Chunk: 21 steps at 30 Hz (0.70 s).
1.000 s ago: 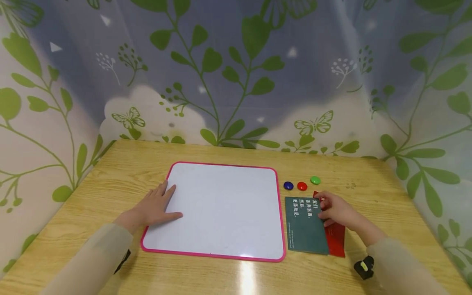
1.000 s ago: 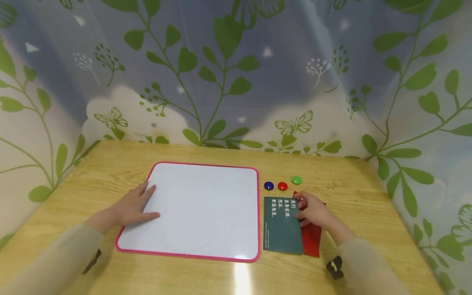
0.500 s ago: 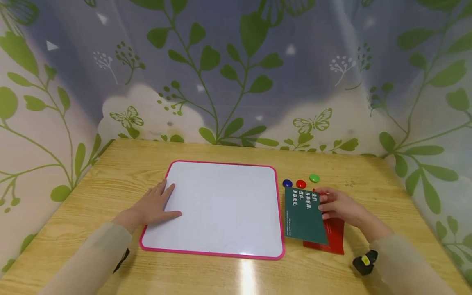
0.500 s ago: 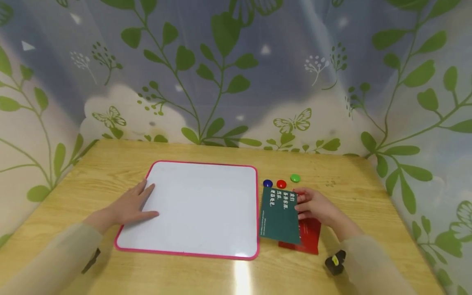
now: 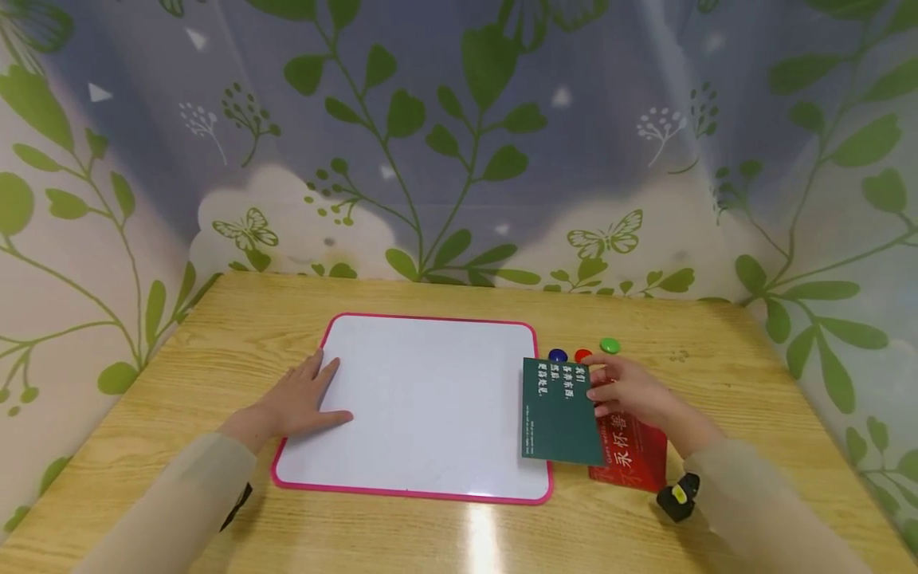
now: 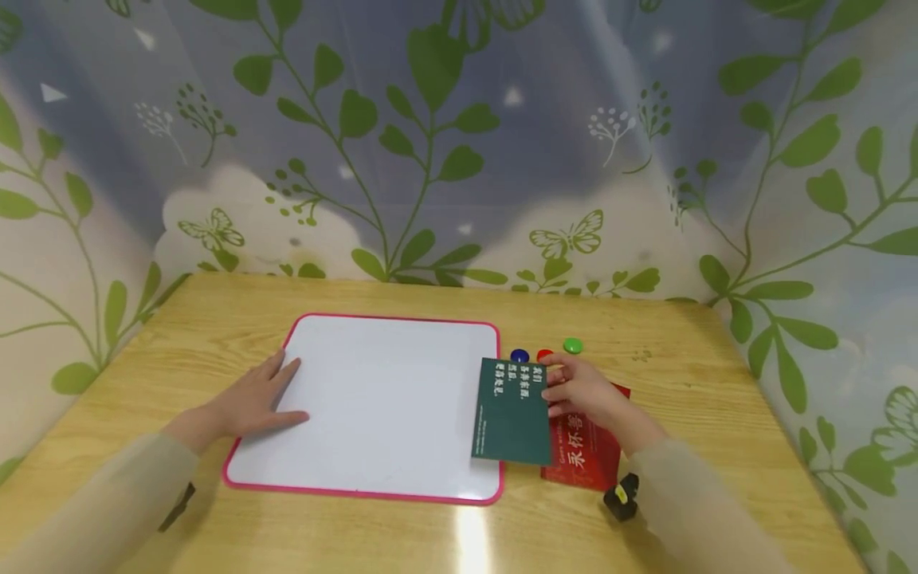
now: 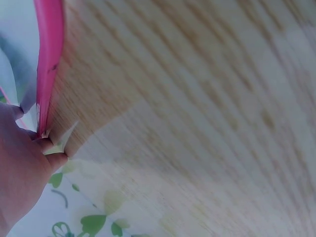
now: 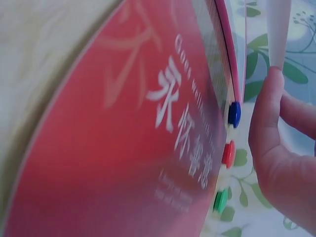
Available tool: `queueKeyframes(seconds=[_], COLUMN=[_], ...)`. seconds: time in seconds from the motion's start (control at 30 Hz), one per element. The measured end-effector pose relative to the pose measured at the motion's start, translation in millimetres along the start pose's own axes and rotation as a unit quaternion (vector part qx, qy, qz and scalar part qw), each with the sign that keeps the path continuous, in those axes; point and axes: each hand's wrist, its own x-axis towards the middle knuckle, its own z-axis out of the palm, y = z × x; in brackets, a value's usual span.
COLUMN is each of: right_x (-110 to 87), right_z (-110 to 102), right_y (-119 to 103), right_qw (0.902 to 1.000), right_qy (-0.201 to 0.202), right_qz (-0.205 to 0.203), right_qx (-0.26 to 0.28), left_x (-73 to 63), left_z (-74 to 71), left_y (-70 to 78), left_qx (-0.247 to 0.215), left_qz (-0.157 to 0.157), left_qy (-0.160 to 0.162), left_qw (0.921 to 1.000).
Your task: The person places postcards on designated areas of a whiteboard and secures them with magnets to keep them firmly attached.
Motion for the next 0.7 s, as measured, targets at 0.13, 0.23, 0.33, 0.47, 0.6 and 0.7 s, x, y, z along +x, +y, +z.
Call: queueKeyframes(seconds=[0.13, 0.23, 0.33, 0.47, 0.6, 0.7], right_x=[7.9, 13.5, 20.1, 28.5, 33.8, 36.4], right_z=[9, 16, 23, 31, 37, 40], right_y=[-4, -6, -7, -8, -11, -11], right_qw=[0.9999, 0.9998, 0.9996, 0.9993, 0.9993, 0.9996], right_qy=[0.007, 0.010, 0.014, 0.019, 0.021, 0.018], right_qz=[0.001, 0.005, 0.010, 0.019, 0.025, 0.017], right_qx=[-0.007, -0.015, -0.024, -0.027, -0.019, -0.016], left_x=[1.2, 1.5, 1.2, 0.9, 1.2, 1.1], left_z=[1.6, 3.1, 4.5, 5.0, 3.5, 1.9], left_y=[-1.6, -2.9, -4.2, -4.8, -3.7, -2.7], left_qx=[0.002, 0.004, 0.002, 0.002, 0.001, 0.001], left_qz=[0.001, 0.001, 0.001, 0.001, 0.001, 0.002], left_qy=[0.001, 0.001, 0.001, 0.002, 0.001, -0.001], left_qw=[1.0000, 1.0000, 1.0000, 1.0000, 1.0000, 1.0000])
